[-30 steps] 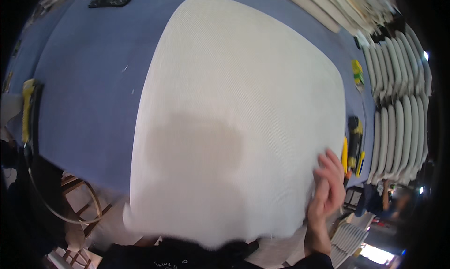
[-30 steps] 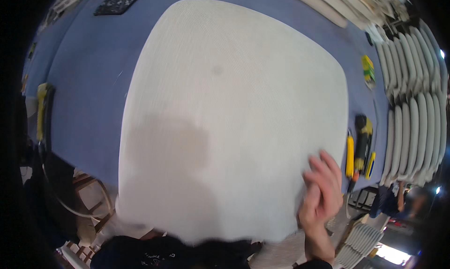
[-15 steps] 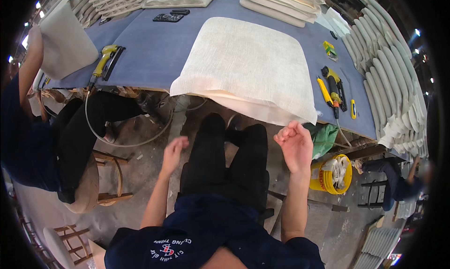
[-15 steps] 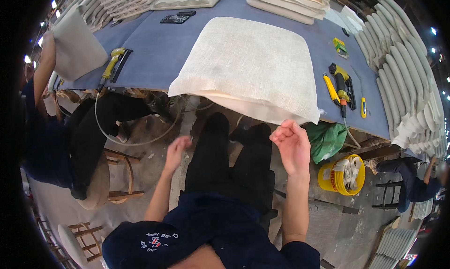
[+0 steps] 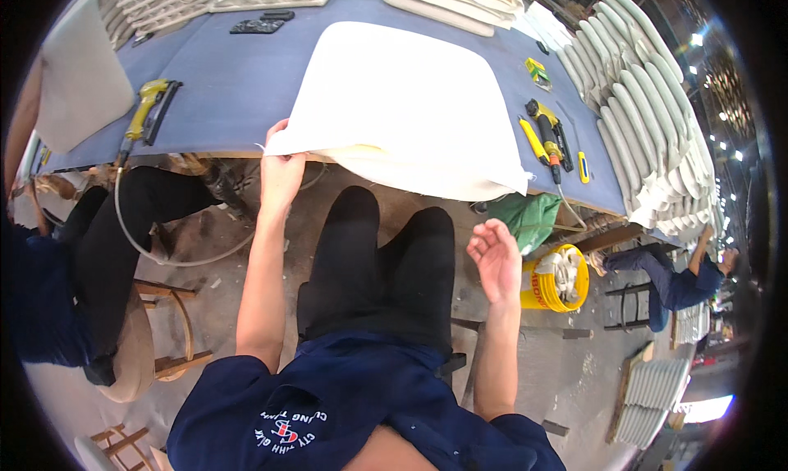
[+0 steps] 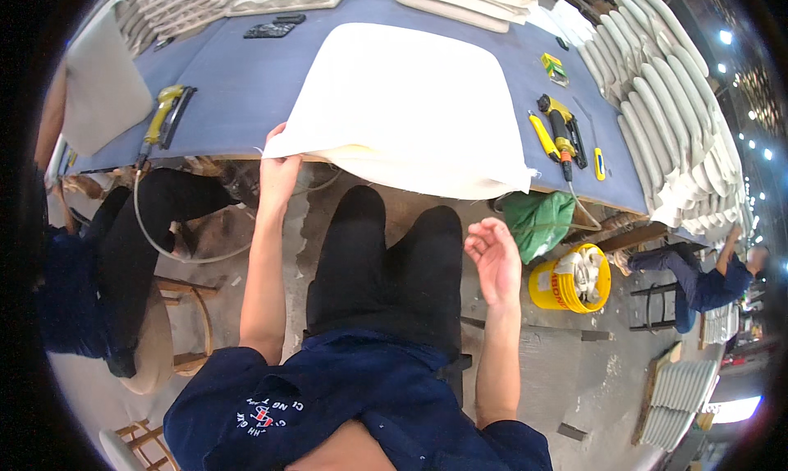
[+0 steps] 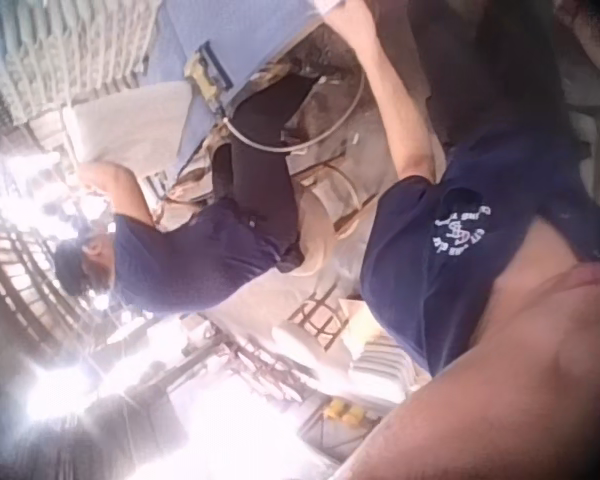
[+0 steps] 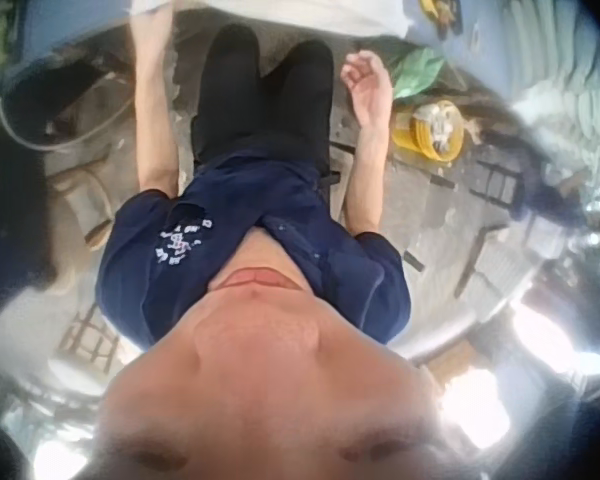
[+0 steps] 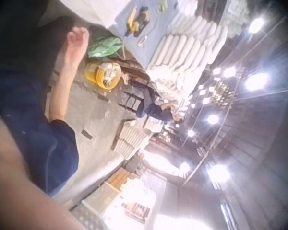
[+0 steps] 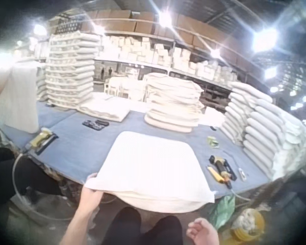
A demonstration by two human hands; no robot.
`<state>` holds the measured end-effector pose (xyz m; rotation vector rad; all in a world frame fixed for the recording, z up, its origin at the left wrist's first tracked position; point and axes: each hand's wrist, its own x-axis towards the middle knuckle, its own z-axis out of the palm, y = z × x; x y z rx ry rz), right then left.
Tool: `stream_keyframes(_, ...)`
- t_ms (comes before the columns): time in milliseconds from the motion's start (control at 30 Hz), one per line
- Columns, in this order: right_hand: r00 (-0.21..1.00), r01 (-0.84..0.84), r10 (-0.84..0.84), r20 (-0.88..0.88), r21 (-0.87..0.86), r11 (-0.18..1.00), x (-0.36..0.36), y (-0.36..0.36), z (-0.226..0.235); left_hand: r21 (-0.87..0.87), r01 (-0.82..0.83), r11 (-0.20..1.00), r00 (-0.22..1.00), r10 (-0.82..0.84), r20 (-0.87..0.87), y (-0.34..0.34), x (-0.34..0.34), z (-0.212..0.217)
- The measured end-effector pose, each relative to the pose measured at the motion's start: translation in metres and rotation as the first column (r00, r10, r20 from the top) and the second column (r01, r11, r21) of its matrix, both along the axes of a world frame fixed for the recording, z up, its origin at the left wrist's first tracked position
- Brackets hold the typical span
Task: The person handles a white foam cushion, inserts a cylindrical bolster into its cover, and staples the cover to the cushion base. They then stuff loose batting into the cover, smooth the fabric, and use a screwdriver to tuck and secure the edges. The process is repeated for multiple cushions at a workbench.
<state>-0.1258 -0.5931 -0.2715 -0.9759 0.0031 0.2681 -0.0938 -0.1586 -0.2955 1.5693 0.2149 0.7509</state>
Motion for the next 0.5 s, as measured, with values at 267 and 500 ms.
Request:
stream_keyframes(267, 0.99, 0.143, -0.14, 0.032, -0.249, 0.958, -0.001, -0.017, 0.005, 0.266, -0.15, 0.952, 0.939, 0.221, -0.262, -0.02, -0.011, 0.036)
stream_keyframes(500, 0.983, 0.18, -0.176, 0.054, -0.07, 0.981, 0.056, 0.009, 0.028, -0.477, 0.004, 0.879, 0.974, -0.111, -0.196, -0.041, -0.049, 0.024)
